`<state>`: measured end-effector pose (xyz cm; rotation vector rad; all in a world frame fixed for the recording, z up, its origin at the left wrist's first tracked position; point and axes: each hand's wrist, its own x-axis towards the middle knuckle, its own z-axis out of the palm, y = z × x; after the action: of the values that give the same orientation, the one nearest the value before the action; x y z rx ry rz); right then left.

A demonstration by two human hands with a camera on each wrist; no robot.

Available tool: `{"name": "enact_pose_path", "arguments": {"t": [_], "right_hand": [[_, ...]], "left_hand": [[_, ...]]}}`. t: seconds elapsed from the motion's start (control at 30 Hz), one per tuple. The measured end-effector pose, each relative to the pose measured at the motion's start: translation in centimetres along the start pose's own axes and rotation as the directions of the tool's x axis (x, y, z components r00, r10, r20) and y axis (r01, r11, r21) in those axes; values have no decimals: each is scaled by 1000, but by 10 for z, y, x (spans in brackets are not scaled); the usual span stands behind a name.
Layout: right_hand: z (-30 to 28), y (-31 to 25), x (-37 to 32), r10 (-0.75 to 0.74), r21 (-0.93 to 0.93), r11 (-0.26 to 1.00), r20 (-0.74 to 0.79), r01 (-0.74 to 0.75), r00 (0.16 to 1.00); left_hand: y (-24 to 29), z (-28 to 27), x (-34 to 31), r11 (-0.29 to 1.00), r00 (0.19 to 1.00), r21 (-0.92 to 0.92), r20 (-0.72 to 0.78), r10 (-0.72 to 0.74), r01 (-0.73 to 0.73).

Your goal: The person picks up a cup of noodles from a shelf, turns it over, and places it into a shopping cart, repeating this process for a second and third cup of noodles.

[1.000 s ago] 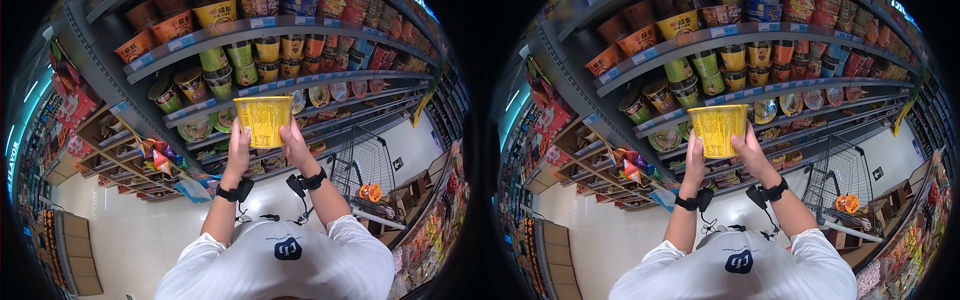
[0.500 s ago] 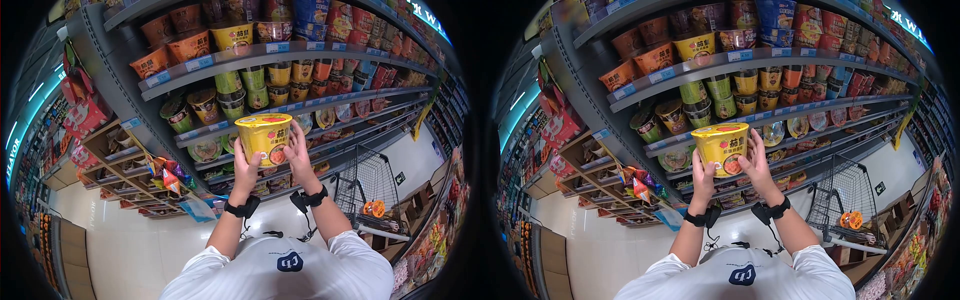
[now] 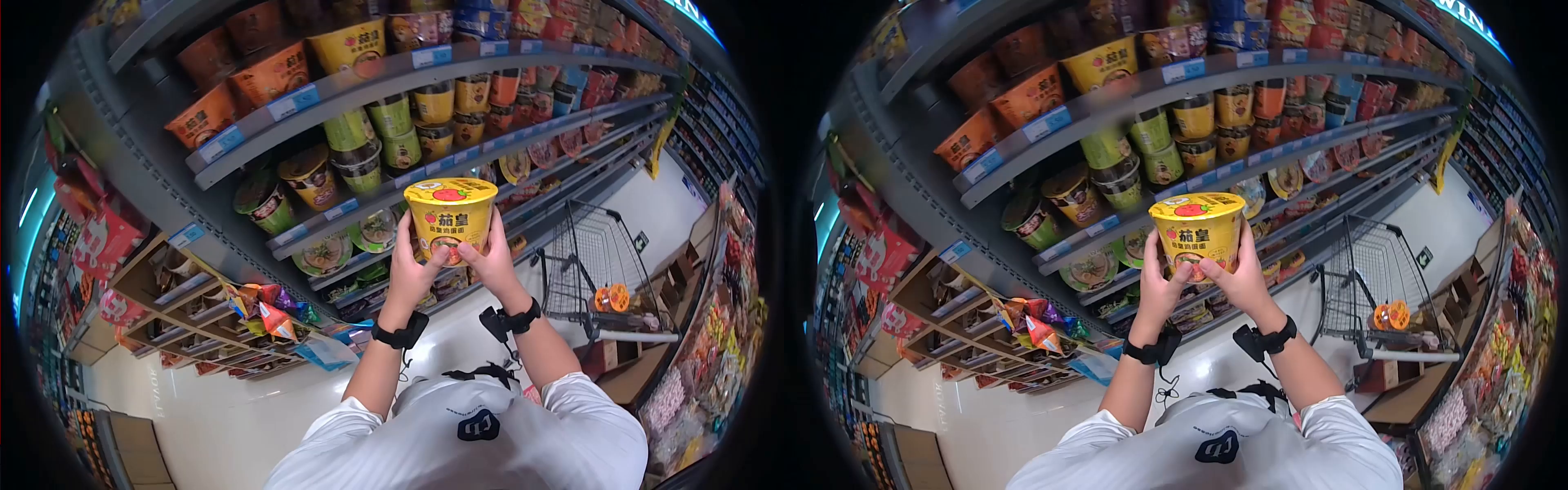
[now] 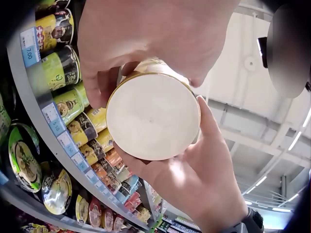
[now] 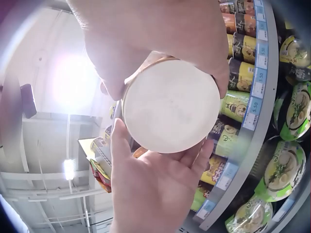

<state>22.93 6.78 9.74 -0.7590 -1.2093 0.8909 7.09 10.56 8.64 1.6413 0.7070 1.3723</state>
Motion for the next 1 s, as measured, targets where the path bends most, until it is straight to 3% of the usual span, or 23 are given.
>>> {"name": "enact_pose_path", "arguments": {"t": [0.1, 0.17, 0.23, 0.3, 0.33, 0.37, 0.4, 0.47, 0.5, 0.57, 0.63, 0.67, 0.77, 0.87, 0.9, 0.97, 1.0], "right_hand": [[-19, -4, -7, -20, 5, 1000, -86, 20, 996], [-48, 5, -13, -79, -232, 971, -101, 54, 992], [-68, -4, -18, -84, -255, 966, -126, 49, 989], [-85, -10, -19, -101, -294, 955, -169, 48, 980], [-92, -9, -18, -198, -396, 912, -191, 109, 962], [-101, -11, -19, -202, -399, 911, -201, 108, 959], [-111, -14, -21, -205, -513, 855, -203, 74, 957], [-135, -12, -26, -237, -673, 739, -217, 31, 947], [-148, -11, -27, -236, -671, 741, -231, 21, 944], [-175, -13, -26, -217, -636, 772, -276, -9, 936], [-203, -19, -23, -228, -643, 766, -278, -4, 933], [-218, -21, -22, -256, -668, 744, -256, 21, 932], [-258, -31, -25, -274, -668, 744, -275, 21, 922], [-306, -40, -34, -313, -757, 653, -272, -2, 910], [-317, -45, -38, -272, -665, 747, -316, -8, 909], [-335, -62, -51, -242, -673, 737, -355, -67, 903], [-346, -66, -61, -92, -551, 818, -408, -164, 908]], "left_hand": [[-18, 14, 6, 981, 996, -189, 90, -16, 33], [-32, 24, 10, 962, 981, -257, 188, -44, 92], [-43, 39, 19, 993, 977, -94, 190, 92, -75], [-47, 53, 28, 997, 964, -51, 256, 76, -66], [-49, 60, 33, 991, 938, -128, 347, 22, 24], [-51, 68, 38, 974, 900, -193, 434, -26, 121], [-50, 75, 43, 930, 869, -304, 493, -33, 208], [-49, 97, 52, 890, 837, -352, 545, -56, 289], [-46, 108, 56, 841, 806, -397, 586, -75, 367], [-41, 133, 67, 851, 775, -372, 628, -62, 370], [-44, 163, 78, 801, 787, -453, 616, -35, 390], [-53, 180, 84, 849, 826, -422, 563, -31, 319], [-57, 231, 97, 859, 827, -363, 551, -114, 361], [-61, 285, 103, 793, 805, -455, 588, -75, 406], [-61, 303, 104, 777, 791, -465, 608, -68, 424], [-70, 337, 104, 784, 754, -413, 648, -105, 463], [-75, 355, 104, 786, 745, -404, 659, -106, 469]]}}
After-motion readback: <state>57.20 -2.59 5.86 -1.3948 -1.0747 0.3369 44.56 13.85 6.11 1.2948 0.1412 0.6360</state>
